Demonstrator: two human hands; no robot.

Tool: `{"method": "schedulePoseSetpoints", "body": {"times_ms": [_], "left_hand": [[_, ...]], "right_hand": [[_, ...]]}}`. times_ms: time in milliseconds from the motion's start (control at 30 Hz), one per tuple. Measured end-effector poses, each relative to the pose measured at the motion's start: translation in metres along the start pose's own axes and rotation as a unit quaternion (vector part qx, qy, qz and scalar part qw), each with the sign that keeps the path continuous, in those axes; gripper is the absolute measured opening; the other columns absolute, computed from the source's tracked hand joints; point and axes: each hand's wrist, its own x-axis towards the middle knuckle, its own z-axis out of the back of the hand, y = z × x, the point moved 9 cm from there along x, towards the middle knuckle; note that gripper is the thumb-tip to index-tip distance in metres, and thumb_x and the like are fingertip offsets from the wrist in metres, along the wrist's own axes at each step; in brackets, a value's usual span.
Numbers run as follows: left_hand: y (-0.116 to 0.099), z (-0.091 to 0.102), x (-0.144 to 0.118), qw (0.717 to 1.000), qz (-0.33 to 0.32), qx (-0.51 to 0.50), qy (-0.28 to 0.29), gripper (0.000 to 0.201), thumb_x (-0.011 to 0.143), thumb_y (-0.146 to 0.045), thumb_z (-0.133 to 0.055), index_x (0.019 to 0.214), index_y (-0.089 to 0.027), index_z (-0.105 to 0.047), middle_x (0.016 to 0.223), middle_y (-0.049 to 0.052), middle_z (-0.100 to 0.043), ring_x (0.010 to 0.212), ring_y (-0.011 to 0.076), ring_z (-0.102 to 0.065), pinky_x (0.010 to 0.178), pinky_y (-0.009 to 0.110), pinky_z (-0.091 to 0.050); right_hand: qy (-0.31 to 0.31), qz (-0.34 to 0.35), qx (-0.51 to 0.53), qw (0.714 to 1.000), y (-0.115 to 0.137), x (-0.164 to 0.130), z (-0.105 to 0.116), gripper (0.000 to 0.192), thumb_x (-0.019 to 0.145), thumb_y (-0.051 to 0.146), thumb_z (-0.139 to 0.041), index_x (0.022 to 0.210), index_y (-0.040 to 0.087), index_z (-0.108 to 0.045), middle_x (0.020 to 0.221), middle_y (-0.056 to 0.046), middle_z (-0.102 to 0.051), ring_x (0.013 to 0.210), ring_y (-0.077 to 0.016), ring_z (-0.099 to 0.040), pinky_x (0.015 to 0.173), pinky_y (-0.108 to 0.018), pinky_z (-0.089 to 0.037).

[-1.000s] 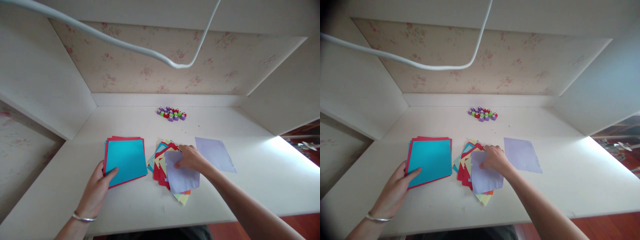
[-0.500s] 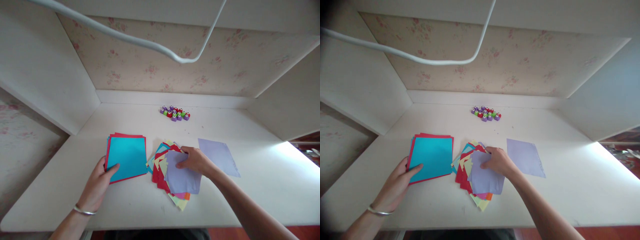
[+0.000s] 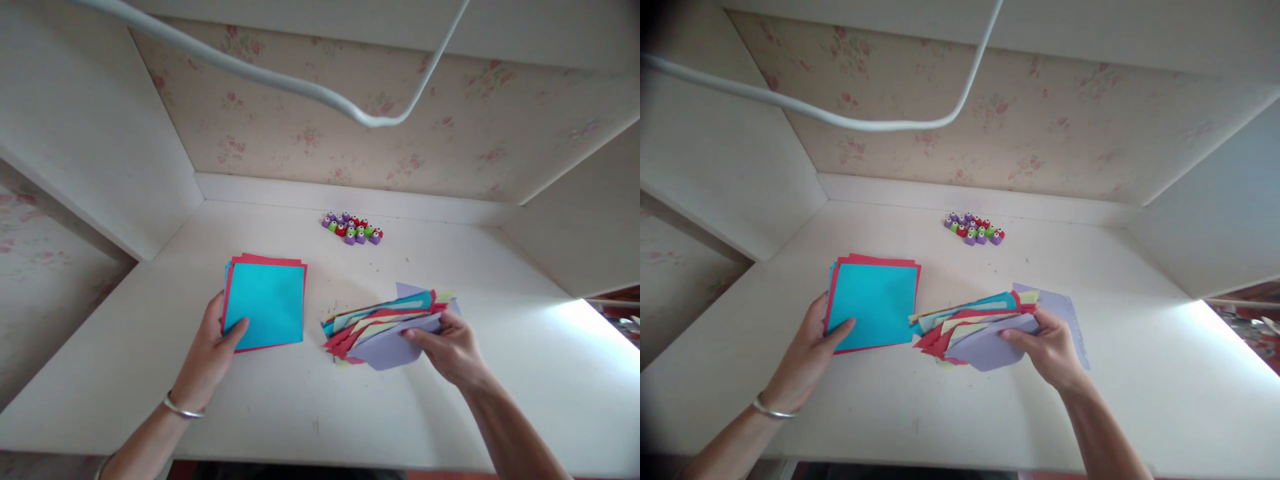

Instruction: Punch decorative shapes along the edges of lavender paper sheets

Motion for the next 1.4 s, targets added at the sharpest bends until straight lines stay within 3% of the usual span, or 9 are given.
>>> {"method": "schedulePoseSetpoints", "body": {"times_ms": [100, 300, 533, 633, 733, 867, 967, 1233, 1400], "left_hand": [[-0.012, -0.037, -0.001, 0.998, -0.035, -0.019, 0.052, 0.065, 0.086, -0.048, -0.066, 0.142, -0.026, -0.041, 0.14, 0.007, -0.053, 0.125, 0.0228, -0.055, 0.107, 0.034, -0.045], [-0.019, -0.089, -0.012, 0.987, -0.028, -0.082, 0.132, 0.052, 0.087, -0.049, -0.064, 0.128, -0.018, -0.055, 0.124, 0.009, -0.064, 0.11, 0.0242, -0.064, 0.098, 0.034, -0.05], [-0.016, -0.091, -0.011, 0.977, -0.037, -0.138, 0.159, 0.03, 0.084, -0.04, -0.069, 0.103, -0.018, -0.063, 0.11, 0.008, -0.069, 0.108, 0.0229, -0.064, 0.101, 0.035, -0.048], [-0.007, -0.1, -0.009, 0.965, -0.008, -0.17, 0.199, 0.03, 0.081, -0.036, -0.071, 0.103, -0.017, -0.063, 0.107, 0.008, -0.069, 0.104, 0.0233, -0.065, 0.097, 0.035, -0.049], [-0.004, -0.109, -0.006, 0.957, 0.017, -0.191, 0.217, 0.036, 0.075, -0.034, -0.076, 0.103, -0.015, -0.064, 0.103, 0.008, -0.069, 0.097, 0.0232, -0.065, 0.089, 0.034, -0.051], [-0.009, -0.12, -0.005, 0.95, 0.023, -0.23, 0.209, 0.045, 0.074, -0.045, -0.075, 0.105, -0.015, -0.063, 0.102, 0.008, -0.069, 0.094, 0.0237, -0.065, 0.085, 0.035, -0.052], [-0.016, -0.123, -0.007, 0.945, -0.01, -0.255, 0.203, 0.058, 0.081, -0.06, -0.063, 0.121, -0.018, -0.062, 0.123, 0.01, -0.064, 0.117, 0.0274, -0.06, 0.102, 0.039, -0.048], [-0.046, -0.118, -0.005, 0.979, -0.123, -0.073, 0.145, 0.048, 0.084, -0.045, -0.068, 0.125, -0.02, -0.062, 0.123, 0.008, -0.066, 0.114, 0.0242, -0.062, 0.105, 0.034, -0.046], [-0.053, -0.116, 0.008, 0.985, -0.147, -0.018, 0.091, 0.033, 0.089, -0.045, -0.061, 0.108, -0.019, -0.07, 0.108, 0.006, -0.071, 0.113, 0.0232, -0.063, 0.105, 0.033, -0.045]], "right_hand": [[0.056, 0.046, 0.053, 0.996, 0.007, 0.004, -0.016, 0.034, 0.055, 0.055, -0.088, 0.061, 0.026, -0.072, 0.074, -0.007, -0.07, 0.074, -0.0279, -0.07, 0.069, -0.043, -0.058], [0.138, 0.11, 0.066, 0.982, 0.033, 0.004, -0.051, 0.038, 0.063, 0.067, -0.078, 0.054, 0.031, -0.073, 0.066, -0.006, -0.069, 0.078, -0.0284, -0.068, 0.082, -0.048, -0.055], [0.135, 0.142, 0.061, 0.979, 0.035, 0.006, -0.054, 0.027, 0.071, 0.057, -0.078, 0.06, 0.032, -0.077, 0.066, -0.006, -0.071, 0.086, -0.0273, -0.066, 0.088, -0.047, -0.052], [0.077, 0.107, 0.097, 0.986, 0.022, 0.011, -0.048, 0.02, 0.067, 0.05, -0.084, 0.066, 0.031, -0.077, 0.109, -0.007, -0.072, 0.102, -0.0279, -0.065, 0.088, -0.045, -0.053], [0.049, 0.064, 0.149, 0.986, 0.01, 0.014, -0.054, 0.019, 0.065, 0.041, -0.088, 0.066, 0.027, -0.074, 0.145, -0.002, -0.052, 0.13, -0.0318, -0.052, 0.098, -0.048, -0.05], [0.048, -0.011, 0.195, 0.98, -0.012, 0.018, -0.072, 0.018, 0.065, 0.029, -0.088, 0.072, 0.024, -0.072, 0.116, -0.006, -0.072, 0.11, -0.0293, -0.066, 0.095, -0.047, -0.051], [-0.007, -0.023, 0.198, 0.98, -0.022, 0.02, -0.073, 0.024, 0.068, 0.031, -0.086, 0.088, 0.024, -0.075, 0.091, -0.003, -0.077, 0.085, -0.0243, -0.071, 0.084, -0.042, -0.055], [-0.13, 0.016, 0.191, 0.973, -0.016, 0.025, -0.076, 0.052, 0.072, 0.033, -0.082, 0.117, 0.027, -0.058, 0.1, -0.002, -0.075, 0.085, -0.0199, -0.069, 0.079, -0.034, -0.056], [-0.083, 0.045, 0.137, 0.986, -0.01, 0.031, -0.084, 0.035, 0.078, 0.038, -0.076, 0.109, 0.023, -0.067, 0.11, -0.006, -0.074, 0.1, -0.0234, -0.067, 0.091, -0.039, -0.052]]}}
